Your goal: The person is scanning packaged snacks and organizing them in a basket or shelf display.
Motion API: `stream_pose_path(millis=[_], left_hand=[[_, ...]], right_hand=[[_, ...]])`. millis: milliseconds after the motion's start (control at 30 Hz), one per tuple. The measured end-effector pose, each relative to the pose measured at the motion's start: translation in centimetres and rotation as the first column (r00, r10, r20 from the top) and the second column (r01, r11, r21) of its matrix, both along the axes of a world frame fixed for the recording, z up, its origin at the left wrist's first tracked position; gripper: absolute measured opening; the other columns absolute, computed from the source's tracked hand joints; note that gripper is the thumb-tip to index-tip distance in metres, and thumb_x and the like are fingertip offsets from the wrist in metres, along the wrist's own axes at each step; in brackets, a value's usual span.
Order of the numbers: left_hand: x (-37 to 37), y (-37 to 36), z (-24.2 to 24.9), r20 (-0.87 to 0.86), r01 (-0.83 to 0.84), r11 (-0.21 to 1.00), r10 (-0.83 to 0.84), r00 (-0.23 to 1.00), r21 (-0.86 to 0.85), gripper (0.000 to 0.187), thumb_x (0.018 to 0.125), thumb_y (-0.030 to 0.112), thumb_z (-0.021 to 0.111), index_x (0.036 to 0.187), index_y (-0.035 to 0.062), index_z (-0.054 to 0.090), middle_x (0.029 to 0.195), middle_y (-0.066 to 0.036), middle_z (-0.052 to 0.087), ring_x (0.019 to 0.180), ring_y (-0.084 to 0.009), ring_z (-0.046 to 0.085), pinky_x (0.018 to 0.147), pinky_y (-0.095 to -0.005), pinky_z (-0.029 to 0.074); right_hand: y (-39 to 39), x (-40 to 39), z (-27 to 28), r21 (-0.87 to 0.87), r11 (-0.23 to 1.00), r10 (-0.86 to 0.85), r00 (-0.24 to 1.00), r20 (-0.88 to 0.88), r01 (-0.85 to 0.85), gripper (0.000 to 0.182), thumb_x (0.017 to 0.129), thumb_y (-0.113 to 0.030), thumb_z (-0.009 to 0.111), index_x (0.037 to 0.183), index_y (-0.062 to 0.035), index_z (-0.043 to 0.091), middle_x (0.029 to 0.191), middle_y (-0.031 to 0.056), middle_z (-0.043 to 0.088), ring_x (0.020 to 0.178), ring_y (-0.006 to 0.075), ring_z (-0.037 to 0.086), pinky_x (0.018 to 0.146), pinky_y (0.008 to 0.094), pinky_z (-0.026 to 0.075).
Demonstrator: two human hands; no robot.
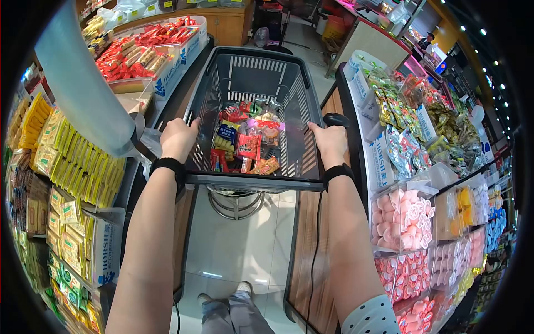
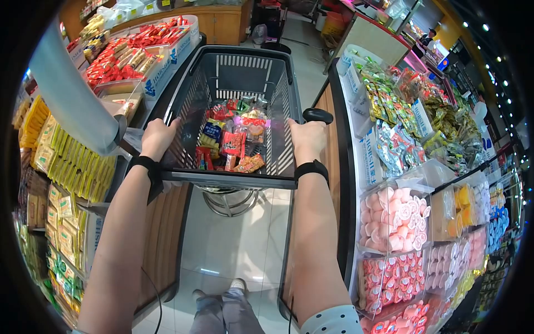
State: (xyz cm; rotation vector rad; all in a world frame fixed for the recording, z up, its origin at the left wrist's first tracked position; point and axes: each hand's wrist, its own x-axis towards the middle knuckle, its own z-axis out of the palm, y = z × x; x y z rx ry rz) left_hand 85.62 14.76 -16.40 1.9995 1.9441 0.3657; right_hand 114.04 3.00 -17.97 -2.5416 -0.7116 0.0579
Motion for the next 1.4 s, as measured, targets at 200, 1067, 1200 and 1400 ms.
stream_pose_path(millis=[200,1067,1200,1400], left_hand=[[0.5,1.2,-0.2,-0.038,-0.021,1.000,0.021,0.999,0.000,0.047,0.079,0.043,0.056,0.087,-0.0025,0.064,0.086,-0.021,0.063,0.086,-0.0347,0.061,0.075,-0.0387,0.048],[3.1,6.7,-0.7,-0.050,-0.007,0.995,0.012,0.999,0.099,0.044,0.078,0.042,0.057,0.083,-0.0017,0.065,0.080,-0.020,0.063,0.078,-0.0325,0.062,0.070,-0.0367,0.049],[3.5,7.8,-0.7,-0.063,0.003,0.998,0.001,0.998,0.063,0.045,0.078,0.043,0.056,0.084,-0.0014,0.065,0.081,-0.019,0.063,0.080,-0.0325,0.062,0.071,-0.0368,0.049],[4.2,9.5,-0.8,-0.078,0.011,0.998,-0.007,0.997,0.063,0.046,0.078,0.043,0.056,0.084,-0.0017,0.065,0.083,-0.020,0.063,0.083,-0.0334,0.061,0.073,-0.0377,0.048]], right_hand=[[1.1,0.1,0.1,0.032,0.999,0.019,0.999,0.038,-0.021,0.072,0.064,-0.043,0.071,0.100,0.0136,0.046,0.096,0.0235,0.059,0.091,0.0325,0.060,0.079,0.0361,0.048],[7.5,3.6,-1.0,-0.021,0.999,0.049,0.998,0.043,-0.048,0.075,0.063,-0.045,0.071,0.100,0.0153,0.047,0.098,0.0244,0.058,0.092,0.0333,0.059,0.079,0.0367,0.048],[8.4,4.1,-0.9,-0.055,0.996,0.069,0.997,0.047,-0.066,0.073,0.064,-0.045,0.070,0.101,0.0142,0.048,0.099,0.0235,0.058,0.093,0.0331,0.059,0.079,0.0365,0.048],[9.9,4.8,-0.9,-0.036,0.997,0.064,0.997,0.037,-0.063,0.072,0.065,-0.045,0.070,0.101,0.0137,0.048,0.100,0.0236,0.058,0.094,0.0324,0.059,0.079,0.0371,0.048]])
